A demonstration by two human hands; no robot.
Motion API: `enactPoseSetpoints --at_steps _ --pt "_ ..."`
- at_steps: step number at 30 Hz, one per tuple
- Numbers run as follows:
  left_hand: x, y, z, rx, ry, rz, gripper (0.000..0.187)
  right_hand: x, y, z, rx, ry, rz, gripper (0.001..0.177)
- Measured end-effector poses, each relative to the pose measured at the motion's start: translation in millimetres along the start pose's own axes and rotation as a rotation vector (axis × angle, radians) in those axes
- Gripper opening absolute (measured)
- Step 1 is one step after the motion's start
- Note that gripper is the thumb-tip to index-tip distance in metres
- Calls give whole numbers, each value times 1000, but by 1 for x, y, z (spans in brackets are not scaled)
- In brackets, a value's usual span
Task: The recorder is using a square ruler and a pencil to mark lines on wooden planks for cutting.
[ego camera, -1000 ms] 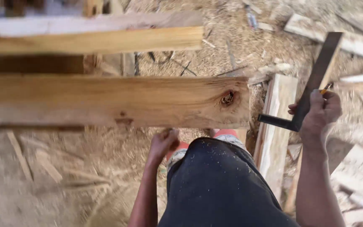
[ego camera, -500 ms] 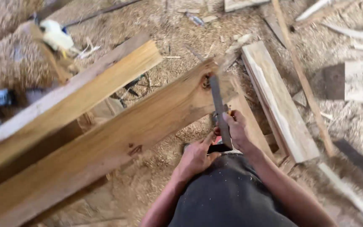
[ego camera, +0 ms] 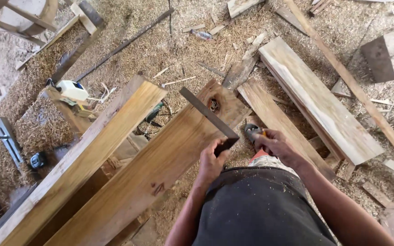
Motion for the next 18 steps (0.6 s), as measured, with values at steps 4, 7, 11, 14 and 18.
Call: enactPoseSetpoints --at_steps 4,7,11,14,18 --pt "14 -12 9 -142 16 -109 33 -43 -57 44 -216 -116 53 30" --pt "11 7 16 -252 -34 -183 30 -13 -24 51 -68 -54 -23 35" --pt "0 -2 21 -326 -19 -184 29 2 -9 43 -66 -99 45 31" --pt "-12 -5 21 -274 23 -160 35 -7 -10 44 -48 -162 113 27" --pt "-28 -23 26 -159 41 -102 42 1 -2 46 -264 -180 118 28"
Point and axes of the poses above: each hand's wrist, its own x-axis towards the middle knuckle, its own z-axis out of the palm, y = z × x, the point moved 3 cm from there along x, towards the middle knuckle, and after that the axes turned 6 degrees about z, right-handed, at the moved point
